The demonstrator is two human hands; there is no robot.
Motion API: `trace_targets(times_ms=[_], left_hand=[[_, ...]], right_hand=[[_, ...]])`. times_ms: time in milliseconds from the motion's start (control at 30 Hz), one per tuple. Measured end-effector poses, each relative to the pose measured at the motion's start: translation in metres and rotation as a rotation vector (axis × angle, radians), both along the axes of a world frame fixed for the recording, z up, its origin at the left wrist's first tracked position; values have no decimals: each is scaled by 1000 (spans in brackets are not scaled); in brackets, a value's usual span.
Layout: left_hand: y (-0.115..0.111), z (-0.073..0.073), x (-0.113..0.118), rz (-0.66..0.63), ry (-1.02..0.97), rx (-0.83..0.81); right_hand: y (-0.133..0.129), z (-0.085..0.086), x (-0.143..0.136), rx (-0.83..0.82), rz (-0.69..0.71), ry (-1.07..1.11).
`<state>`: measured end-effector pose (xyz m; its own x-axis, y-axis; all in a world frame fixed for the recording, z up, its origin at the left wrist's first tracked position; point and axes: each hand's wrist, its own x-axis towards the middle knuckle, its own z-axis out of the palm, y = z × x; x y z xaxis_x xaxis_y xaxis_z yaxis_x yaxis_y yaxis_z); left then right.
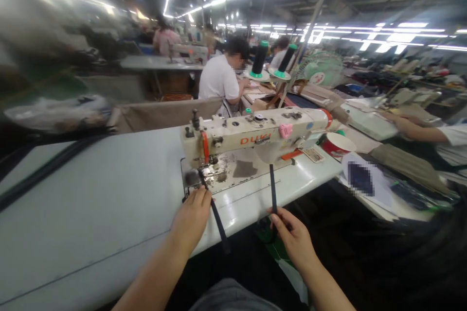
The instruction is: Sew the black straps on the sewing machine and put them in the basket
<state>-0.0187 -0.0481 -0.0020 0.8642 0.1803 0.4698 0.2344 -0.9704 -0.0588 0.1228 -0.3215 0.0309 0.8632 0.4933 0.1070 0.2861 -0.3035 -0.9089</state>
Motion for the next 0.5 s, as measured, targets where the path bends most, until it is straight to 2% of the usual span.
trace_targets(times_ms=[233,500], left_hand=[[-2,9,2,-11,67,-132],[-4,14,4,-14,51,-103]], right_hand=[[15,1,-9,-67,148,20],[30,-14,-14,-107,213,31]])
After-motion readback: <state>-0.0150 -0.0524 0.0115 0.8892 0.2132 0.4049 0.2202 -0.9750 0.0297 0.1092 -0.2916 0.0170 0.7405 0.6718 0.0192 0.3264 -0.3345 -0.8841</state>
